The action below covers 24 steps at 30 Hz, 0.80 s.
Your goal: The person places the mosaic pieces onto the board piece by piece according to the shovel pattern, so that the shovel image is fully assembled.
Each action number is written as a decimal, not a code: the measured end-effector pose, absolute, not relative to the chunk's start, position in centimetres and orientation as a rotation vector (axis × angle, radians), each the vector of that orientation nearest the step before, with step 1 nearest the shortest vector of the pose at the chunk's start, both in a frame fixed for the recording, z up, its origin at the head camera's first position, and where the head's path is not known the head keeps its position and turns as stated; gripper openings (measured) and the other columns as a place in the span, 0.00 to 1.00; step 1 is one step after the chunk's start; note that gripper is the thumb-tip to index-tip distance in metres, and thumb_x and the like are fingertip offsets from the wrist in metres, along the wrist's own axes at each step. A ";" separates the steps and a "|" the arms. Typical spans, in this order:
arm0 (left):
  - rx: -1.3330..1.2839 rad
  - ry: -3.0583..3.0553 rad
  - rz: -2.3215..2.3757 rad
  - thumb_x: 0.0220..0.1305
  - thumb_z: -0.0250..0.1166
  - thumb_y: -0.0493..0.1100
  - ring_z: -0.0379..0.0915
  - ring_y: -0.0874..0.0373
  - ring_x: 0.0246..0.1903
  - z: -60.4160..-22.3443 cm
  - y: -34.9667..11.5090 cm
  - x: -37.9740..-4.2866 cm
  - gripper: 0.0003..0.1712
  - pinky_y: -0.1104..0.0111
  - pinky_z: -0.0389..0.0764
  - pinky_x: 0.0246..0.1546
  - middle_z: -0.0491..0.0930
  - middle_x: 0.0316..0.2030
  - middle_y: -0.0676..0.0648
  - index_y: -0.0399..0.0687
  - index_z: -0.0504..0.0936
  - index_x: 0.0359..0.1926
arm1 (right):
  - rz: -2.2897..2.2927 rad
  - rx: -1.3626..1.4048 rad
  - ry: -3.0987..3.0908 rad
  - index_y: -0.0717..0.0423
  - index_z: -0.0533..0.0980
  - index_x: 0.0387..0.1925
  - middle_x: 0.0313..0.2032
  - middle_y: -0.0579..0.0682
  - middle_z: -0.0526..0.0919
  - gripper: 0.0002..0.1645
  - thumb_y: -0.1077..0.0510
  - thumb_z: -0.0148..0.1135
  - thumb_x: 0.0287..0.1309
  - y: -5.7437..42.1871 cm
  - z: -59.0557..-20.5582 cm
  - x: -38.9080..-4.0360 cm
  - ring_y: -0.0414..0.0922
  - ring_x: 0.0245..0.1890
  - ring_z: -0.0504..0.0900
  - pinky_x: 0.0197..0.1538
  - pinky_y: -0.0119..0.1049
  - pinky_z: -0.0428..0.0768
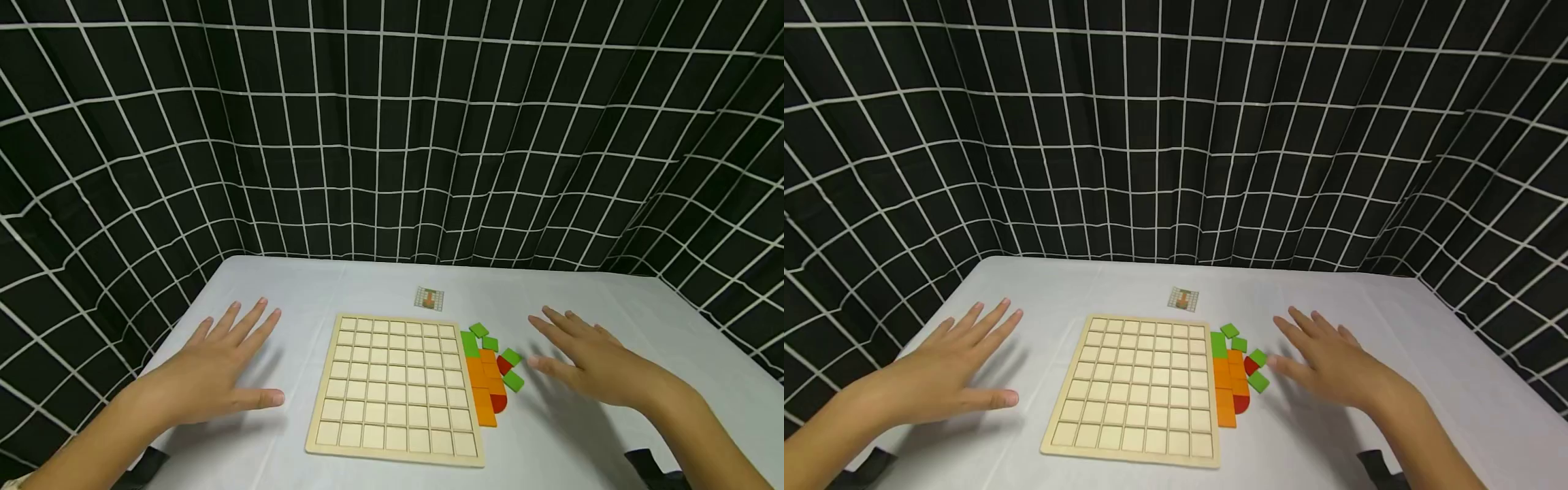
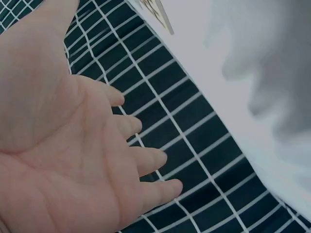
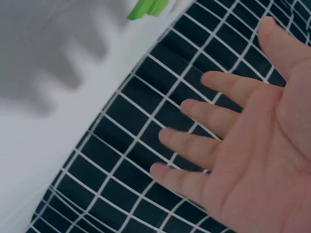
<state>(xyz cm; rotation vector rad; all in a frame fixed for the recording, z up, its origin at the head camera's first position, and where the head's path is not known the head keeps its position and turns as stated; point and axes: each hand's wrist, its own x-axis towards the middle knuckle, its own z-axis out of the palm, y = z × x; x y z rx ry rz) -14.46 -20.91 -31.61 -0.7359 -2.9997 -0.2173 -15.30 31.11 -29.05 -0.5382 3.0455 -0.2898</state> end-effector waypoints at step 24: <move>-0.892 -3.323 -0.392 0.42 0.66 0.82 0.44 0.34 0.74 -33.1 -16.9 -17.9 0.70 0.37 0.52 0.69 0.48 0.78 0.44 0.52 0.54 0.79 | -0.263 -0.475 2.767 0.47 0.76 0.27 0.18 0.44 0.68 0.18 0.47 0.79 0.47 27.7 -31.4 -18.2 0.42 0.22 0.69 0.26 0.33 0.64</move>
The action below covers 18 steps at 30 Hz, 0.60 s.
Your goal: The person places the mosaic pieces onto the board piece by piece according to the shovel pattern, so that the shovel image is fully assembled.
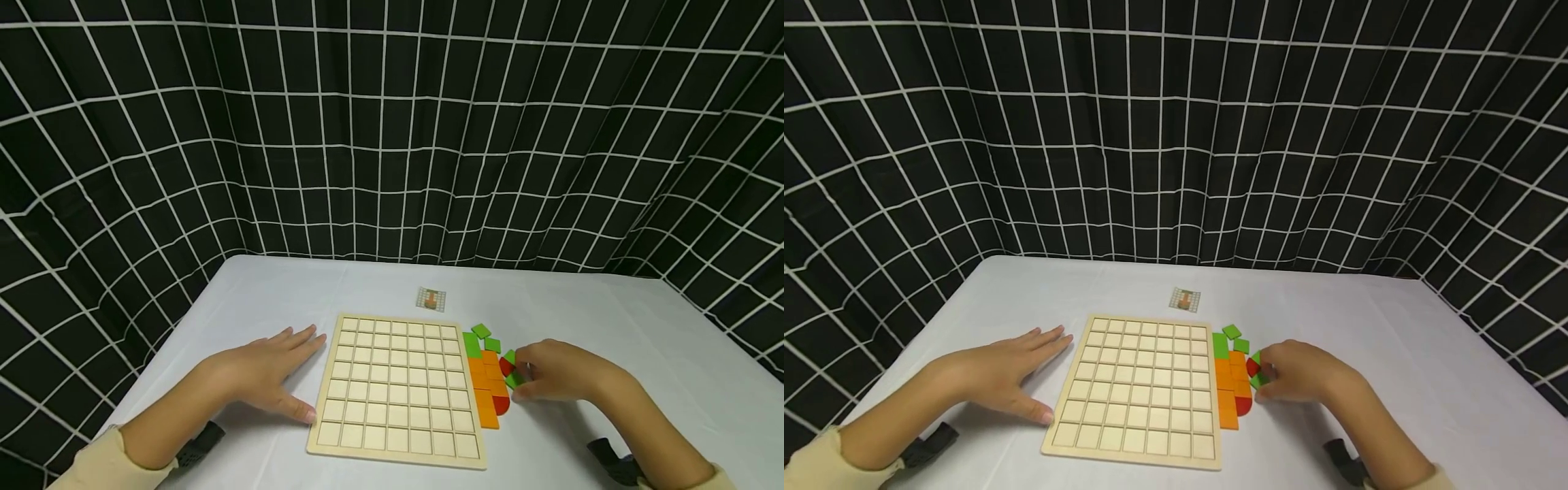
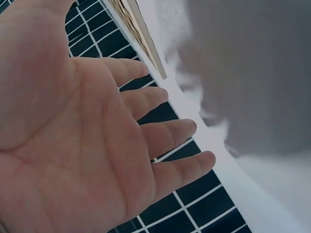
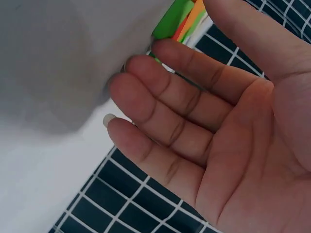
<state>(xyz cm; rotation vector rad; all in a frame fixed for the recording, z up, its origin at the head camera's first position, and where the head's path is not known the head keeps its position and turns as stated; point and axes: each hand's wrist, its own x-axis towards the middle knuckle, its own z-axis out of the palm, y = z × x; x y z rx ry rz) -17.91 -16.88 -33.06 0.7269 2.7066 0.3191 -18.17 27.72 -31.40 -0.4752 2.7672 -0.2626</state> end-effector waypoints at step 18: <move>0.738 2.626 0.334 0.32 0.77 0.76 0.40 0.39 0.76 -33.0 -15.5 -19.9 0.78 0.40 0.54 0.70 0.47 0.78 0.45 0.51 0.52 0.80 | -0.247 -0.523 2.791 0.49 0.75 0.25 0.20 0.42 0.72 0.15 0.56 0.78 0.48 27.1 -31.8 -18.6 0.42 0.24 0.70 0.27 0.34 0.69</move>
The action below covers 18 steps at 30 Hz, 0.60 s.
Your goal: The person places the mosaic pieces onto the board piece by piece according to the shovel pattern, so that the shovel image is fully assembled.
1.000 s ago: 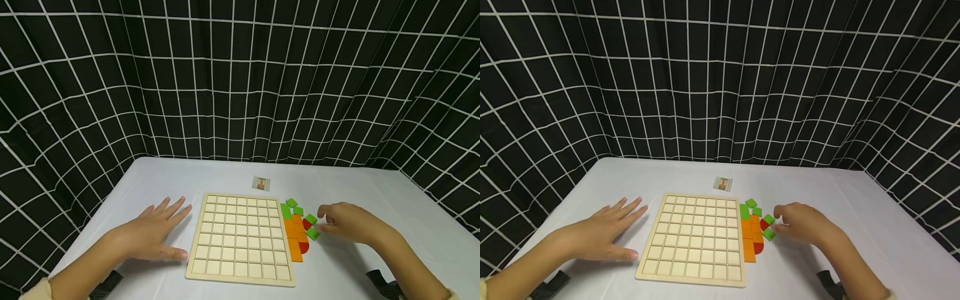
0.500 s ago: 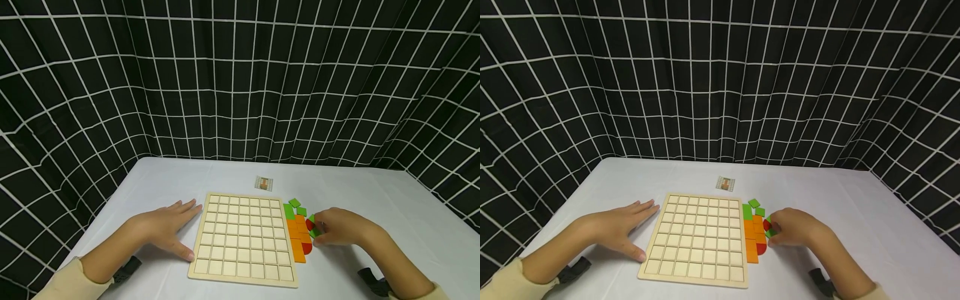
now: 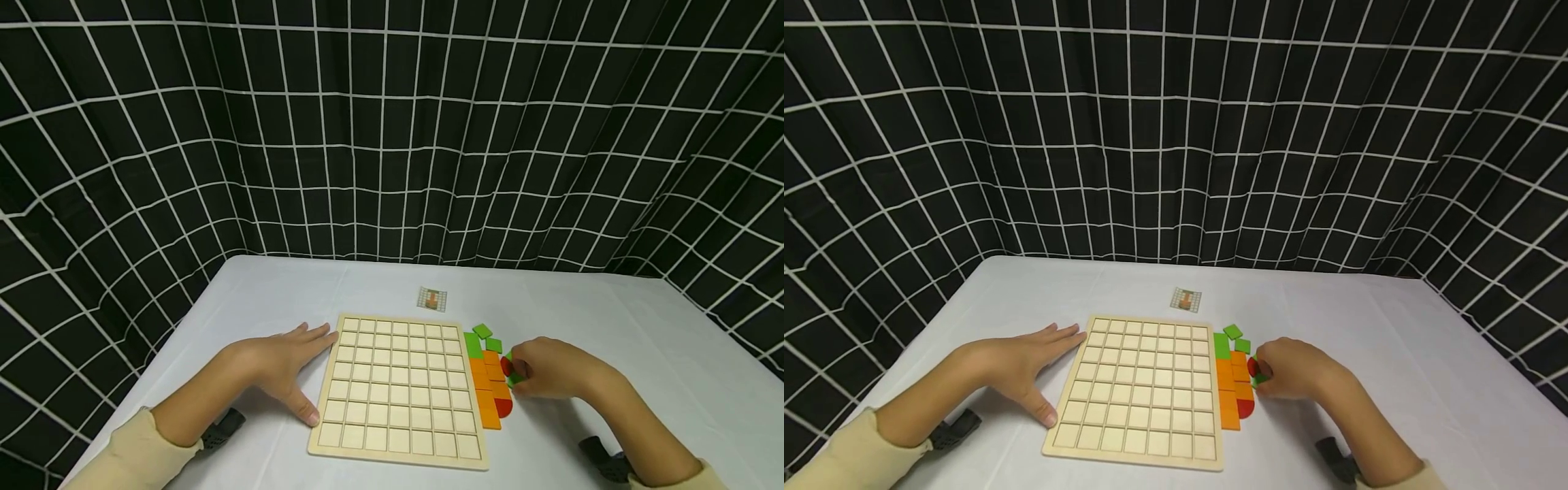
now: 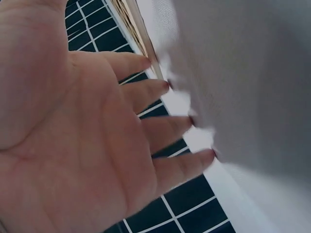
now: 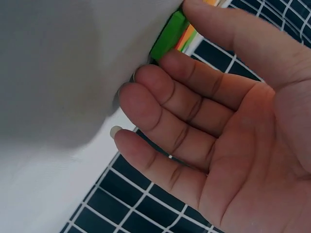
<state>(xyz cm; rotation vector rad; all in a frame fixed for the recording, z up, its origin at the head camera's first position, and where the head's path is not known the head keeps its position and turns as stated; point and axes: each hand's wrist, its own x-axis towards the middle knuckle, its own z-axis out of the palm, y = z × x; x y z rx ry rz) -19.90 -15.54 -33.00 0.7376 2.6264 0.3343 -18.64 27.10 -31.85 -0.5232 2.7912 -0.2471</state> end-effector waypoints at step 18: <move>1.085 2.682 0.476 0.41 0.78 0.69 0.59 0.44 0.71 -33.8 -15.5 -21.0 0.63 0.50 0.61 0.70 0.67 0.70 0.41 0.36 0.68 0.70 | -0.370 -0.730 2.818 0.50 0.78 0.28 0.21 0.38 0.73 0.11 0.62 0.74 0.45 27.6 -30.7 -18.7 0.38 0.22 0.70 0.26 0.31 0.73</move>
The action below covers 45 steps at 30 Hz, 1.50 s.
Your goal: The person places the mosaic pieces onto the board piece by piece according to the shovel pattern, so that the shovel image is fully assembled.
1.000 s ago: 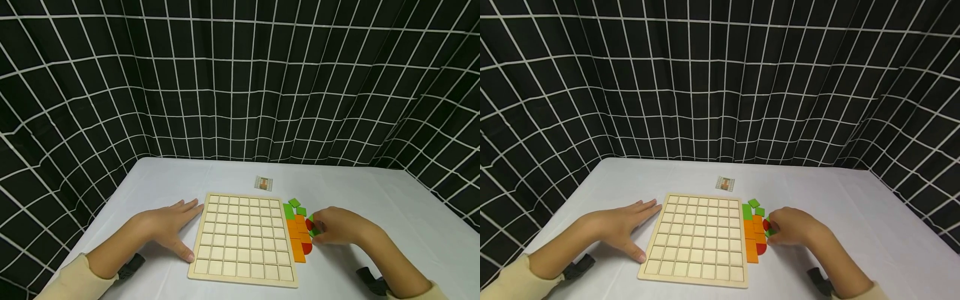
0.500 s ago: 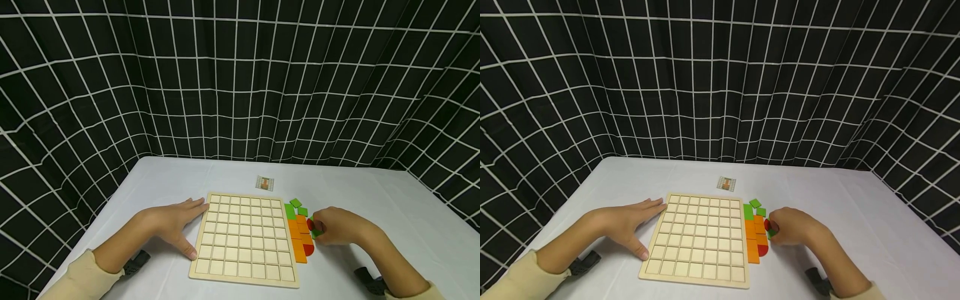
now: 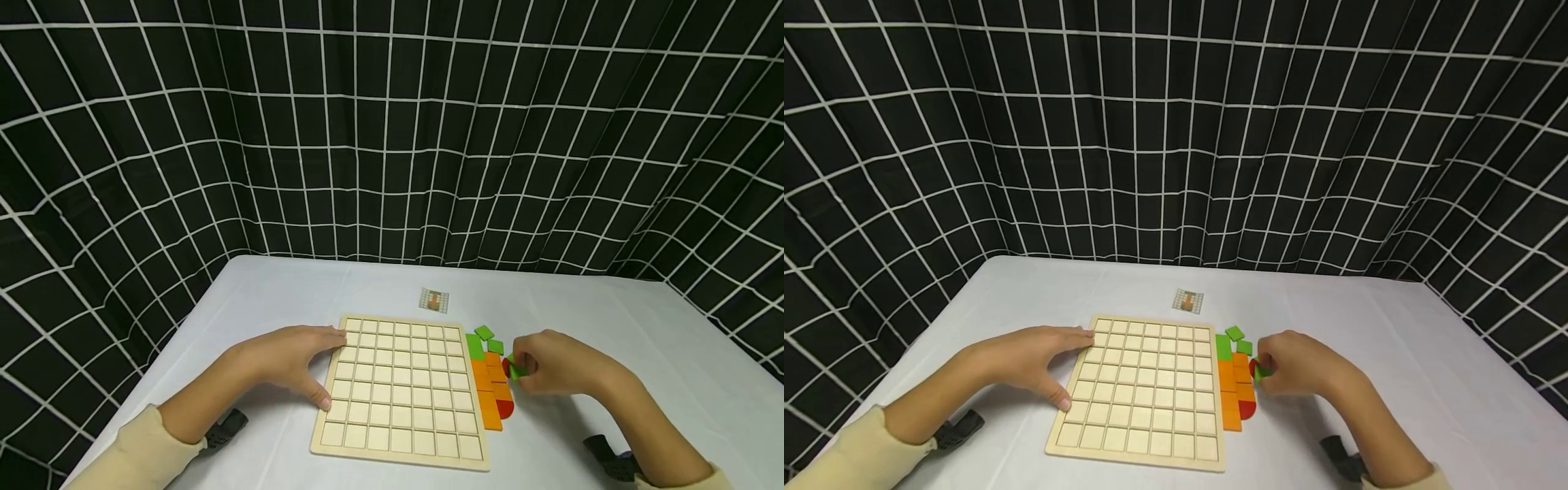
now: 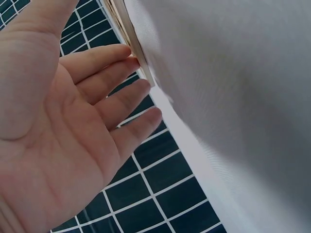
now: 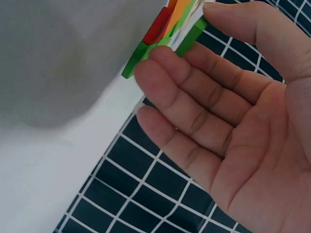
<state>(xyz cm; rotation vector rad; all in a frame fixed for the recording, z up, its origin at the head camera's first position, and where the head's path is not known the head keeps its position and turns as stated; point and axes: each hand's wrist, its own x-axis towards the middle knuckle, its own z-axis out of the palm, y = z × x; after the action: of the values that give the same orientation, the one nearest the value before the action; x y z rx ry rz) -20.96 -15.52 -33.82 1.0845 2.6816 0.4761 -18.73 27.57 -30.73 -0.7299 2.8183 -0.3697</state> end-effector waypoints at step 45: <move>1.090 2.709 0.480 0.37 0.79 0.68 0.64 0.43 0.68 -33.9 -15.1 -20.9 0.61 0.50 0.65 0.67 0.70 0.68 0.40 0.36 0.72 0.68 | -0.402 -0.958 2.801 0.51 0.79 0.27 0.22 0.41 0.74 0.08 0.61 0.73 0.52 19.2 -30.9 -24.5 0.39 0.26 0.71 0.31 0.33 0.74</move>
<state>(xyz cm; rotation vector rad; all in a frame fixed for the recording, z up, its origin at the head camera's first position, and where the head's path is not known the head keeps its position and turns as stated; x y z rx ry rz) -20.90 -15.15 -33.93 1.0904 2.7085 0.4803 -24.53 19.18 -30.92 -0.9582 2.8015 -0.4021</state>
